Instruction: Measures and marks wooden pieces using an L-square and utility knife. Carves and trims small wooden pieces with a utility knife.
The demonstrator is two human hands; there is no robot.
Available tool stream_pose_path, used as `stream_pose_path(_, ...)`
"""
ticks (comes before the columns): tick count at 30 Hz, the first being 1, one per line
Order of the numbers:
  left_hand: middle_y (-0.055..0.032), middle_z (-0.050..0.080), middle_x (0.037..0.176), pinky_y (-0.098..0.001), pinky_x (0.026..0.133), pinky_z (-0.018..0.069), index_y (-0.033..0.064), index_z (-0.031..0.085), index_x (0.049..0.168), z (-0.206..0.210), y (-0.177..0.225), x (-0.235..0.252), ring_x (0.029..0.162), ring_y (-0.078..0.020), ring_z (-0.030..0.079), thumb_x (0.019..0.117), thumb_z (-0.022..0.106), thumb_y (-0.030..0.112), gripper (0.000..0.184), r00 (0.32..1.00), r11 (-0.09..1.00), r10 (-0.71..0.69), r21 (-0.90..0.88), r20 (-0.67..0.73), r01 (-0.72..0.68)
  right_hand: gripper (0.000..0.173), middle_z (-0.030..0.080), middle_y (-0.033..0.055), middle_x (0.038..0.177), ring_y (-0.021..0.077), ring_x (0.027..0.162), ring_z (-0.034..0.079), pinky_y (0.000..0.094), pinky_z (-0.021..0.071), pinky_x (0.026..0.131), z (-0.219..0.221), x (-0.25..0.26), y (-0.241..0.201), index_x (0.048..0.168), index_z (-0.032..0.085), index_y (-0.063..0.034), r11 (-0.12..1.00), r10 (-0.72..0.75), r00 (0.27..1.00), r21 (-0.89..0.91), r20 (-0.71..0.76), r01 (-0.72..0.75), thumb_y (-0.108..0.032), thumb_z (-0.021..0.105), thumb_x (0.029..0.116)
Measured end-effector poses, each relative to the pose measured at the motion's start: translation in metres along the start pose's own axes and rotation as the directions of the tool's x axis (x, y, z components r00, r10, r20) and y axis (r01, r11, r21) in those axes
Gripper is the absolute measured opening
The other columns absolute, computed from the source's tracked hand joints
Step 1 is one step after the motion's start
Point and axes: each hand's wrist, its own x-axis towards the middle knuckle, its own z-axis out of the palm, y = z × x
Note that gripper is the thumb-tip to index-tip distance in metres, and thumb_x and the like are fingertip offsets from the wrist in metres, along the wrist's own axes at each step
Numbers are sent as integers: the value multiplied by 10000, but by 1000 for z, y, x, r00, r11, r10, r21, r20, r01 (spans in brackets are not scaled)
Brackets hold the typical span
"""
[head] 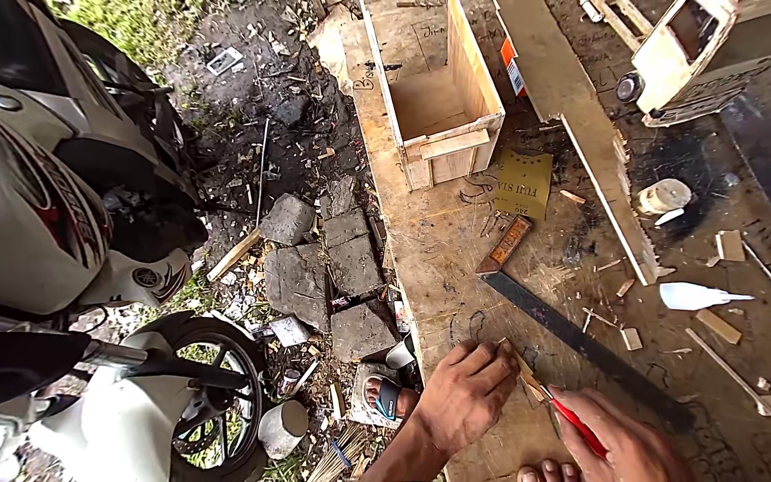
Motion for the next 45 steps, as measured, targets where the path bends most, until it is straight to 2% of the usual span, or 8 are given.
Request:
stream_pose_path(5, -37, 745, 1205, -328, 966, 500, 105, 762, 1090, 0, -1, 1, 1113, -193, 680, 988, 552, 77, 236, 1000, 1000, -3, -6, -5, 3, 243, 749, 181, 986, 311, 831, 739, 425, 608, 726, -2, -3, 2, 1134, 758, 12, 1000, 4, 1000, -1, 26, -4, -80, 630, 950)
stream_pose_path(14, -50, 736, 1224, -335, 990, 505, 95, 760, 1099, 0, -3, 0, 1129, -203, 678, 992, 562, 78, 225, 1000, 998, -2, -55, 7, 2, 243, 751, 169, 971, 302, 823, 738, 414, 608, 717, 0, -6, 5, 1141, 768, -10, 1000, -1, 1000, -9, -3, 0, -94, 631, 958)
stream_pose_path(35, -54, 736, 1222, -334, 1005, 501, 101, 758, 1103, 0, -4, 0, 1140, -204, 677, 986, 562, 75, 229, 1000, 998, 3, -60, 9, -3, 258, 746, 187, 992, 303, 859, 732, 406, 602, 771, -1, -17, 12, 1170, 755, 2, 999, 24, 1000, 49, 8, -24, -79, 625, 962)
stream_pose_path(45, -73, 722, 1261, -336, 1003, 503, 94, 751, 1129, 0, -3, -2, 1159, -212, 674, 997, 559, 76, 234, 1000, 999, 14, -32, -8, -14, 219, 737, 170, 920, 253, 774, 713, 350, 594, 699, 10, -13, 25, 1097, 774, 4, 994, -22, 997, 106, -72, 29, -70, 665, 922)
